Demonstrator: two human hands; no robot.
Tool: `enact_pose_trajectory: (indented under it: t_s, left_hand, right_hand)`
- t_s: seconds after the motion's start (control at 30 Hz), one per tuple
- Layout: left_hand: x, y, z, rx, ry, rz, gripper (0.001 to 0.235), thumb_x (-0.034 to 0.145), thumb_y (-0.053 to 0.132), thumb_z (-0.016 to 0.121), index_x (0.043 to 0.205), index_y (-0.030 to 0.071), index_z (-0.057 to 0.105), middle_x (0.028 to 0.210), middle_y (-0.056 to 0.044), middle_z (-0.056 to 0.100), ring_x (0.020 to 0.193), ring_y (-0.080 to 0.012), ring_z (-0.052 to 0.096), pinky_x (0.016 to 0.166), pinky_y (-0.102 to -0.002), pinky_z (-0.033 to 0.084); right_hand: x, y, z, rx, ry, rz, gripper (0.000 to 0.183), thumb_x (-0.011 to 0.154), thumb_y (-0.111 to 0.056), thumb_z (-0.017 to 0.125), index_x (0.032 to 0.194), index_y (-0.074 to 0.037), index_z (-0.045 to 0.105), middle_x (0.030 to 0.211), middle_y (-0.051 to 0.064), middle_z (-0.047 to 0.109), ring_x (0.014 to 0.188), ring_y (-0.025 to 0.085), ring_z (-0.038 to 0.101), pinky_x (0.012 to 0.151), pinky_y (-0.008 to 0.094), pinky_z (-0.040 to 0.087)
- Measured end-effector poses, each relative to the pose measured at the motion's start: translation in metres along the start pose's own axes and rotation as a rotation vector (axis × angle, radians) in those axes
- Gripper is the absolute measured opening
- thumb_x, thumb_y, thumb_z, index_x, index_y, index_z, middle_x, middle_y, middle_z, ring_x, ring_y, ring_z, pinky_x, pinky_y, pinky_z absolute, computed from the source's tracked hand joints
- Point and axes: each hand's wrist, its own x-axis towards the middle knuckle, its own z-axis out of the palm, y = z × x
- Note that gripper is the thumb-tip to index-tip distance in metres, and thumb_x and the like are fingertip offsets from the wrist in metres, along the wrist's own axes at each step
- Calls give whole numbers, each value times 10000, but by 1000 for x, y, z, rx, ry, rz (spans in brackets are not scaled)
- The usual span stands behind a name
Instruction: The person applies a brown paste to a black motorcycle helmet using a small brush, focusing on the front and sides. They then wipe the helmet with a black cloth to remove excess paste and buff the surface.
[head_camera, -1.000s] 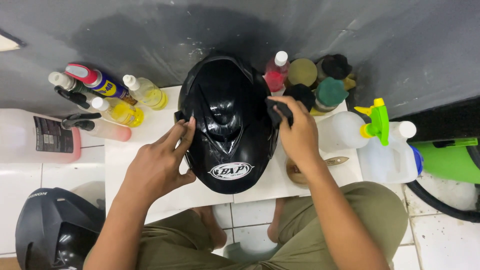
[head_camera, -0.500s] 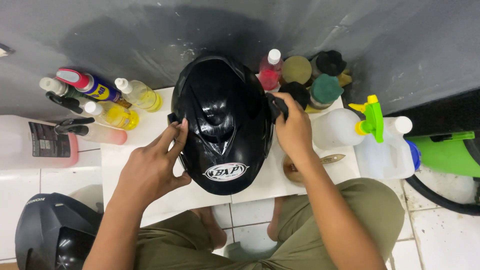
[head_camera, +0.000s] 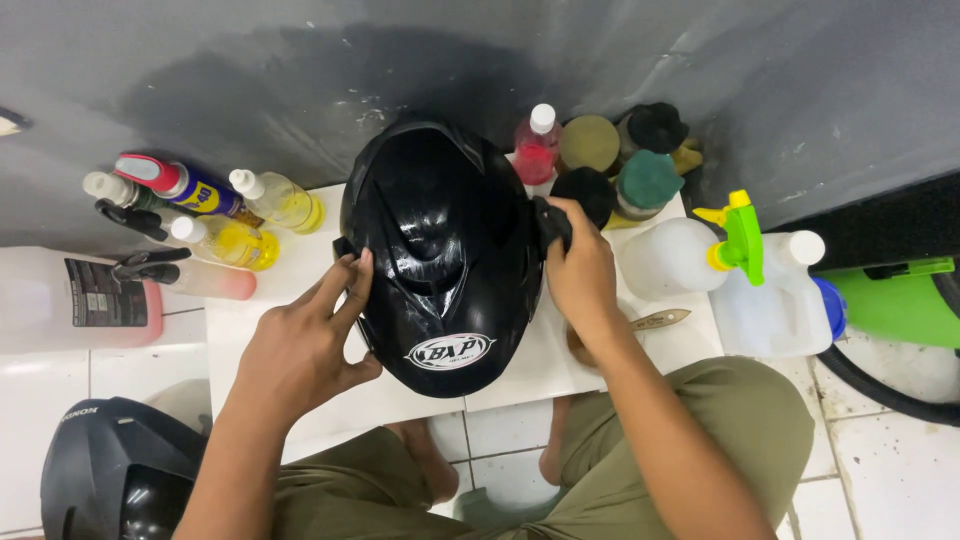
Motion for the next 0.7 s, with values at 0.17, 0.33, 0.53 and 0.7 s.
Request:
enact_pose_trajectory:
  t_s: [0.17, 0.33, 0.53, 0.7]
  left_hand:
    - [-2, 2, 0, -2, 10, 2, 912, 493, 399, 791, 1350, 136, 627, 1252, -9, 641, 1114, -192, 684, 630, -285, 597]
    - [-1, 3, -1, -8, 6, 2, 916, 495, 400, 790, 1357, 144, 619, 1275, -5, 636, 1129, -191, 680, 640, -295, 598]
    - [-1, 5, 1, 0, 29, -14, 924, 502, 395, 788, 1376, 147, 620, 1226, -11, 650, 1021, -207, 712, 617, -310, 590]
    - [-7, -1, 11, 25, 13, 41, 967, 656, 516, 767, 1463, 79, 461, 1362, -54, 574, 698, -213, 667, 382, -324, 491]
  right_hand:
    - [-36, -33, -23, -86, -69, 91, 402, 942, -33, 482, 1304, -184, 573, 1143, 234, 646, 1098, 424, 640, 936, 535, 522]
    - [-23, -30, -19, 29, -42, 33, 425, 942, -13, 475, 1305, -197, 595, 1161, 229, 643, 1125, 420, 626, 939, 530, 519]
    - [0, 4, 0, 113, 22, 59, 375, 947, -40, 470, 1297, -146, 555, 1153, 278, 658, 1106, 459, 623, 944, 534, 517]
    - [-31, -13, -21, -64, -140, 162, 285, 953, -182, 459, 1220, -244, 533, 980, 118, 741, 913, 411, 647, 726, 490, 456]
